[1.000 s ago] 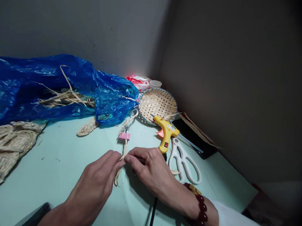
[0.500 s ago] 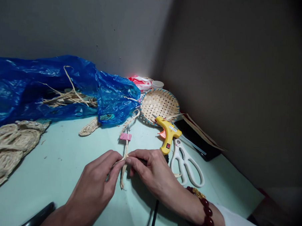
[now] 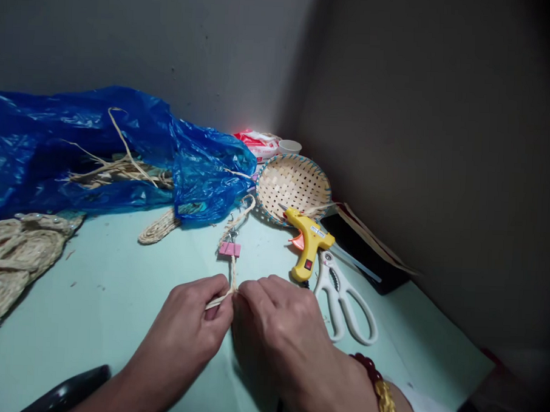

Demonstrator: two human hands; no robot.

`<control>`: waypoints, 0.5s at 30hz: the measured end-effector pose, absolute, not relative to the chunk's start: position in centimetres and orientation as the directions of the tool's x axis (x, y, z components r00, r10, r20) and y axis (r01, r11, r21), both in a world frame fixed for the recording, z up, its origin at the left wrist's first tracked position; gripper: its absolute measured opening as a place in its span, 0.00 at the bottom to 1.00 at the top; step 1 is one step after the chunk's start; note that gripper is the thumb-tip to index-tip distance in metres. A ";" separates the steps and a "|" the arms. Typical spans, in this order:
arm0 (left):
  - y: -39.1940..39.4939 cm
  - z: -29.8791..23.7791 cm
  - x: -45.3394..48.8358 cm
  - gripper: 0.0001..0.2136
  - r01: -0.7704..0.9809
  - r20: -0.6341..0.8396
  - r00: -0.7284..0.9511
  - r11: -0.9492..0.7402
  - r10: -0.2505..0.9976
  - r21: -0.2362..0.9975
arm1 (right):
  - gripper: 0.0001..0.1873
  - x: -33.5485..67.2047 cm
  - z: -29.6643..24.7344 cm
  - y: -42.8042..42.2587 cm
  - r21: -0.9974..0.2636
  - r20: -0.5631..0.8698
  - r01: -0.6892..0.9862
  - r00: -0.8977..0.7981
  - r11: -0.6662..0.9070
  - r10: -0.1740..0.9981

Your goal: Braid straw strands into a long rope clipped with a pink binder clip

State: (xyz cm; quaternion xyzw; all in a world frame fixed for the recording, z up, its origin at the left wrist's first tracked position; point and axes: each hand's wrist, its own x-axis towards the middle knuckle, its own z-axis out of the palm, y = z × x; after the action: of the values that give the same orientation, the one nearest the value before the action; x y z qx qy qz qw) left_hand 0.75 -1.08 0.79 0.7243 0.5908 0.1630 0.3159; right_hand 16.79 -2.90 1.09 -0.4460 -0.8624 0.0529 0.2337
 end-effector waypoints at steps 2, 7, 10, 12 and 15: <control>-1.3 0.8 1.0 0.13 0.744 -0.139 0.230 -0.082 0.963 0.663 | 0.09 16.6 0.8 -3.4 -0.250 0.420 0.741 -0.497 0.623 0.759; -1.8 0.8 1.1 0.11 0.553 -0.201 0.227 0.044 0.953 0.832 | 0.14 16.1 0.3 -4.1 -0.105 0.575 0.713 -0.525 0.693 0.628; -1.8 0.7 0.7 0.12 0.364 -0.237 0.257 0.134 0.937 0.922 | 0.16 16.0 0.4 -4.2 -0.035 0.629 0.670 -0.562 0.741 0.537; -1.8 0.7 0.4 0.13 0.268 -0.257 0.281 0.181 0.925 0.946 | 0.17 16.0 0.6 -4.1 -0.005 0.672 0.640 -0.567 0.769 0.476; -1.8 0.4 0.0 0.13 0.160 -0.303 0.296 0.266 0.906 0.951 | 0.16 15.9 0.7 -3.9 0.021 0.713 0.586 -0.576 0.810 0.399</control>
State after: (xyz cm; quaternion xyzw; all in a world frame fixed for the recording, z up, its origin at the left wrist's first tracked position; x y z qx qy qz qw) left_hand 0.02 -1.82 0.42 0.5234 0.5089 0.3050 0.6117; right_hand 15.86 -3.91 0.69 -0.2805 -0.8785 -0.1283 0.3649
